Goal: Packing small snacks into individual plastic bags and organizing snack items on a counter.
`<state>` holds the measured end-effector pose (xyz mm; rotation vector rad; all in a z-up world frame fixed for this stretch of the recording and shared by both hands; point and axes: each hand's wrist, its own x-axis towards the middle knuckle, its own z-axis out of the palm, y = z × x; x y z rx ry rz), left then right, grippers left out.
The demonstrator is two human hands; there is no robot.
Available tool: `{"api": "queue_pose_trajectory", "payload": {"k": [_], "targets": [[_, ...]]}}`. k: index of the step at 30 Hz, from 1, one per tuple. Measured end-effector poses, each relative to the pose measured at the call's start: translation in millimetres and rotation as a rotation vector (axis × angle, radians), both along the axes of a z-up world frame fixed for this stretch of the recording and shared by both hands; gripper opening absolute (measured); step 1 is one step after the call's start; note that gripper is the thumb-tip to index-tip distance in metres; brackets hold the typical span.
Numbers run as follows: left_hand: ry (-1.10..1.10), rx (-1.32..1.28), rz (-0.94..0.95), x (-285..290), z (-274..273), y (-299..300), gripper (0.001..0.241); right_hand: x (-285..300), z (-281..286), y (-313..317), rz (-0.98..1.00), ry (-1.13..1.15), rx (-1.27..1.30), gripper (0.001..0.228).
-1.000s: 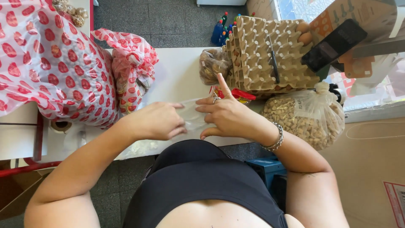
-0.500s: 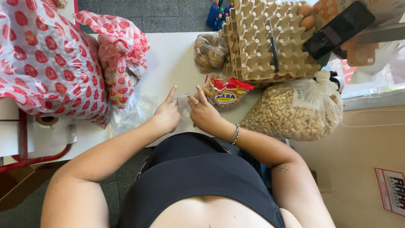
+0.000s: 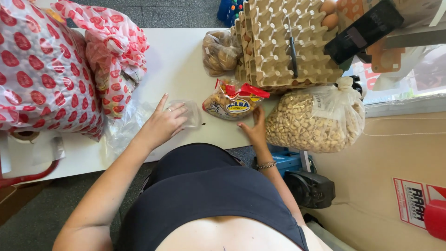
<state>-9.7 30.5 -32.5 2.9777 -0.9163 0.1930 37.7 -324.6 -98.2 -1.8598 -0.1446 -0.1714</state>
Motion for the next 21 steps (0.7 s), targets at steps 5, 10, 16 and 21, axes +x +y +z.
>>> {"api": "queue_pose_trajectory", "payload": {"k": [5,10,16,21], "targets": [[-0.129,-0.49,0.202,6.2,-18.2,18.3,0.013,39.8,-54.0,-9.3,0.258,0.162,0.215,0.117],[0.052,-0.42,0.337,11.0,-56.7,25.0,0.012,61.1,-67.4,-17.6,0.348,0.166,0.235,0.102],[0.165,-0.395,0.387,16.4,-63.9,18.6,0.016,50.4,-34.0,8.2,0.291,0.126,0.158,0.091],[0.188,-0.442,0.412,13.0,-67.0,13.4,0.016,40.0,-28.2,31.2,0.223,0.07,0.076,0.083]]}}
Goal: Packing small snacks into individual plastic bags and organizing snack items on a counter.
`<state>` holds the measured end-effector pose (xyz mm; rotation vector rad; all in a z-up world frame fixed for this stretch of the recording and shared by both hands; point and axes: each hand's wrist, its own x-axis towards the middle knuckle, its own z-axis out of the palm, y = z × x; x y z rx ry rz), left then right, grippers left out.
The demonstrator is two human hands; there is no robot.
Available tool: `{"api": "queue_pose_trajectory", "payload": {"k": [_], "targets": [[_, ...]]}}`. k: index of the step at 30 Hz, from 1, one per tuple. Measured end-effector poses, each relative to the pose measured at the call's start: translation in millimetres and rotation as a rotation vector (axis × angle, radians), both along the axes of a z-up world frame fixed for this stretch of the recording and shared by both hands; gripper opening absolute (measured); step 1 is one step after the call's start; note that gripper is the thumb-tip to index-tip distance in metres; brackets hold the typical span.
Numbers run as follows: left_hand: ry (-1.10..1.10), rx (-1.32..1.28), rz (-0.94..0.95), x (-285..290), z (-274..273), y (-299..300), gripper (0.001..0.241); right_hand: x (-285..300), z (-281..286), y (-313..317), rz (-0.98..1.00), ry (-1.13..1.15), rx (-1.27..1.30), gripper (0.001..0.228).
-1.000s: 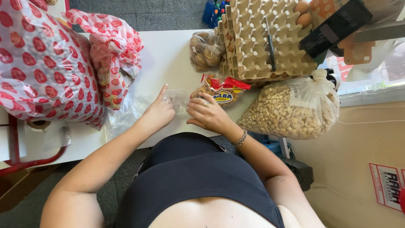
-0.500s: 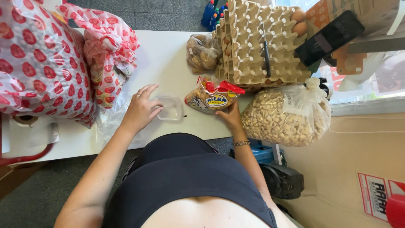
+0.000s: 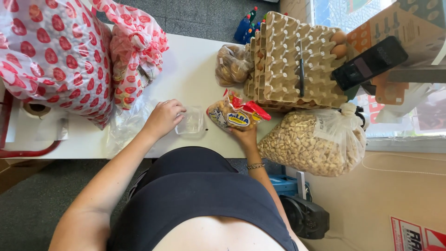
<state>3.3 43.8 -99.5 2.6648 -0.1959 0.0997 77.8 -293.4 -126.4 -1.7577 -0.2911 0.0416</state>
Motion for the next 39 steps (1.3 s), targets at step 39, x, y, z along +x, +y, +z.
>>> {"api": "queue_pose_trajectory", "payload": {"k": [39], "targets": [[0.1,-0.58,0.154,-11.1,9.1,-37.7,0.058,-21.5,190.3,42.8,0.408,-0.014,-1.177,0.066]]}}
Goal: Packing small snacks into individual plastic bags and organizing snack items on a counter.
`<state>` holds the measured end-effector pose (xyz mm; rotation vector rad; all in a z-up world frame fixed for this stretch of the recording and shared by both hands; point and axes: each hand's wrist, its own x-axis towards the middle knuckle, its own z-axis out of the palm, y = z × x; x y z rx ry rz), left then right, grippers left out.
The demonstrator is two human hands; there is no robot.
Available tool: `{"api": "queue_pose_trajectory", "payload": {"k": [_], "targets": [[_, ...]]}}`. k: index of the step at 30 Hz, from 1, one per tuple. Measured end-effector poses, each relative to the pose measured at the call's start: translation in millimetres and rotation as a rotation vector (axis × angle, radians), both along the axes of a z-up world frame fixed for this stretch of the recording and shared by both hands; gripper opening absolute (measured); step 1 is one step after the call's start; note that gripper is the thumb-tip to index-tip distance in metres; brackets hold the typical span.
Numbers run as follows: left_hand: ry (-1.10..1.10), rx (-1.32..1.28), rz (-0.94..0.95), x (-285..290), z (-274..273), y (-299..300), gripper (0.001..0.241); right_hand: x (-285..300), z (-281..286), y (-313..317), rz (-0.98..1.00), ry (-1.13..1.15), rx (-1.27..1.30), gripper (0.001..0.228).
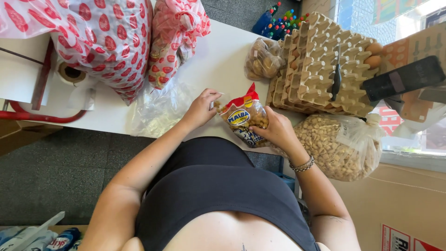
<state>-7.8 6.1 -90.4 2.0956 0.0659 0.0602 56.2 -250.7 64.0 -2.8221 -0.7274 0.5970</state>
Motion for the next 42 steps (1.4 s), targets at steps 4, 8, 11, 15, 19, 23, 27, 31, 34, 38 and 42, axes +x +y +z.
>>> {"api": "queue_pose_trajectory", "payload": {"k": [4,8,11,15,19,23,27,31,34,38,42], "targets": [[0.008,0.008,0.003,-0.4,-6.9,6.2,0.06,0.5,-0.8,7.3,0.077,-0.071,-0.031,0.06],[0.019,0.024,0.008,-3.7,-3.1,10.3,0.058,3.2,-0.7,11.3,0.138,-0.111,-0.046,0.055],[0.031,0.072,0.016,-7.4,-2.3,14.6,0.059,4.8,1.8,16.1,0.159,-0.152,-0.058,0.053],[0.038,0.09,0.017,-7.7,3.4,19.1,0.059,5.6,11.2,25.1,0.227,-0.198,-0.072,0.053],[0.028,0.076,0.029,-5.5,3.4,23.2,0.059,6.3,17.9,32.0,0.253,-0.188,-0.064,0.053],[0.042,0.068,0.051,-5.6,2.3,27.3,0.058,4.9,18.2,33.0,0.261,-0.191,-0.07,0.053],[0.048,0.06,0.044,-7.4,7.9,29.8,0.057,7.3,14.3,29.4,0.255,-0.195,-0.075,0.056],[0.039,0.064,0.035,-5.6,7.5,31.5,0.058,8.6,14.9,31.0,0.239,-0.205,-0.056,0.056],[0.044,0.055,0.034,-5.3,6.1,32.7,0.058,9.7,13.0,31.0,0.228,-0.197,-0.034,0.055],[0.017,0.031,0.057,-5.5,-2.4,35.2,0.058,5.7,9.9,27.1,0.232,-0.234,0.046,0.053],[0.001,0.031,0.07,-5.7,0.3,38.7,0.057,5.7,-14.2,9.8,0.221,-0.26,0.155,0.054]]}}
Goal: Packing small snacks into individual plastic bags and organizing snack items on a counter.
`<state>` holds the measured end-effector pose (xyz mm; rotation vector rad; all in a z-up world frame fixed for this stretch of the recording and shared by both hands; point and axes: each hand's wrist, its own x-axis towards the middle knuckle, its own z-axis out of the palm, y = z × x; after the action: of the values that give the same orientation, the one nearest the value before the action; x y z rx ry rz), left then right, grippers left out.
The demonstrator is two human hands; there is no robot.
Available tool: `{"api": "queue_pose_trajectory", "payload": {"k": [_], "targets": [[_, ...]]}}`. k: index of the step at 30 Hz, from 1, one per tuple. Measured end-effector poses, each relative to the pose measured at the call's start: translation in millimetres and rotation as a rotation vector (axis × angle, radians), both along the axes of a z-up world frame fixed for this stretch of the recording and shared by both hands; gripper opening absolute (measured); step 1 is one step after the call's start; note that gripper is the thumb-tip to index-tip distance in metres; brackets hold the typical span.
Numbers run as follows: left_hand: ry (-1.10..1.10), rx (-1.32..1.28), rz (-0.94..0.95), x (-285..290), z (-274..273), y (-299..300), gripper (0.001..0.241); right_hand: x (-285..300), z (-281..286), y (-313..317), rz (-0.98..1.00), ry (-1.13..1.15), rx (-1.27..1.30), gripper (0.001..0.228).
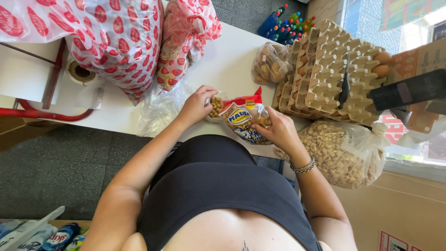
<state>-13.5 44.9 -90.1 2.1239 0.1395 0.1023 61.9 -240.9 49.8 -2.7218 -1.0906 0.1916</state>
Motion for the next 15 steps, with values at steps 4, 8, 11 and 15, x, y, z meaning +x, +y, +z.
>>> {"api": "queue_pose_trajectory", "payload": {"k": [4,8,11,15], "targets": [[-0.027,-0.012,0.021,0.7,-1.7,0.2,0.057,-8.1,-22.2,-7.3,-0.059,-0.005,0.267,0.05],[-0.051,-0.018,0.042,3.2,-11.2,-0.5,0.057,-20.6,-31.2,-10.5,-0.165,0.076,0.601,0.041],[-0.053,-0.038,0.051,2.4,-8.8,-1.6,0.056,3.0,-125.8,-65.2,-0.26,0.047,0.709,0.041],[-0.049,-0.018,0.045,3.9,-8.7,0.5,0.056,1.9,-143.8,-70.2,-0.307,-0.042,0.781,0.044]]}}
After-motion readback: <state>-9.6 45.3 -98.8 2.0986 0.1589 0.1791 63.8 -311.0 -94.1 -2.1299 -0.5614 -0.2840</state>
